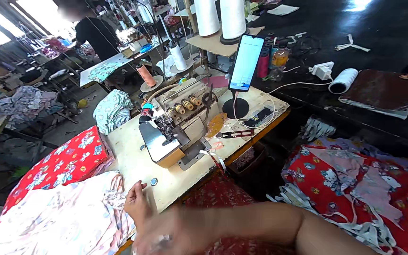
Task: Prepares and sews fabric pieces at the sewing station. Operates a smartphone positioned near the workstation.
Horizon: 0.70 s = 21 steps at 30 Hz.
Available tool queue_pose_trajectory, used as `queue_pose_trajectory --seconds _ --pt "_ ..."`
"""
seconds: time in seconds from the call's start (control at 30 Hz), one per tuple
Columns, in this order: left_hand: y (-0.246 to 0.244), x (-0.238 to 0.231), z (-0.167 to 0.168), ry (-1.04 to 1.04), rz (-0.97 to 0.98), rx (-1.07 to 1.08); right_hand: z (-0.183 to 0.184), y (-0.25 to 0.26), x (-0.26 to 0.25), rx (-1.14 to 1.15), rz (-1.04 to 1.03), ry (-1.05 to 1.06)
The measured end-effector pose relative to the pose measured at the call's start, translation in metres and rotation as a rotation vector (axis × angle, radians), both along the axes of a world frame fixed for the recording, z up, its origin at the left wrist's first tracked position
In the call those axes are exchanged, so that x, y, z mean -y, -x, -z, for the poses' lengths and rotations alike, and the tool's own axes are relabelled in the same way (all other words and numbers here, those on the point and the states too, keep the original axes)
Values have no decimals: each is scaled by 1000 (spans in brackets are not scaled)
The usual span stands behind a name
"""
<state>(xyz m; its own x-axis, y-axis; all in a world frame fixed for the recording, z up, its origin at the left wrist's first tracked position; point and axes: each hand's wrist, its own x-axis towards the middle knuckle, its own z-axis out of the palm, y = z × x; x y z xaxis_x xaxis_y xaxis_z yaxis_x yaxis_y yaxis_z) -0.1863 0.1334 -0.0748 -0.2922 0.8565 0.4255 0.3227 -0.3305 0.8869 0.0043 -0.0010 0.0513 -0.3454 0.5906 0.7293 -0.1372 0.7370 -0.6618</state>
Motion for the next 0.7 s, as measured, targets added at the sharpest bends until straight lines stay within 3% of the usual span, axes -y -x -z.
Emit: queue_pose_trajectory --seconds 0.07,0.17,0.23,0.37,0.5,0.7 --pt "2 -1 1 23 20 -25 -6 -72 -40 -359 380 24" --pt "-7 3 -9 85 42 -32 3 -189 -87 -437 1112 75" --pt "-10 3 -11 92 45 -45 9 -252 -113 -500 1325 191" --pt "-10 3 -10 97 45 -76 19 -306 -154 -581 1169 481" --pt "-10 2 -10 115 27 -110 15 -301 -176 -595 1031 443" --pt "-7 1 -7 115 21 -144 15 -290 -190 -616 1163 431"
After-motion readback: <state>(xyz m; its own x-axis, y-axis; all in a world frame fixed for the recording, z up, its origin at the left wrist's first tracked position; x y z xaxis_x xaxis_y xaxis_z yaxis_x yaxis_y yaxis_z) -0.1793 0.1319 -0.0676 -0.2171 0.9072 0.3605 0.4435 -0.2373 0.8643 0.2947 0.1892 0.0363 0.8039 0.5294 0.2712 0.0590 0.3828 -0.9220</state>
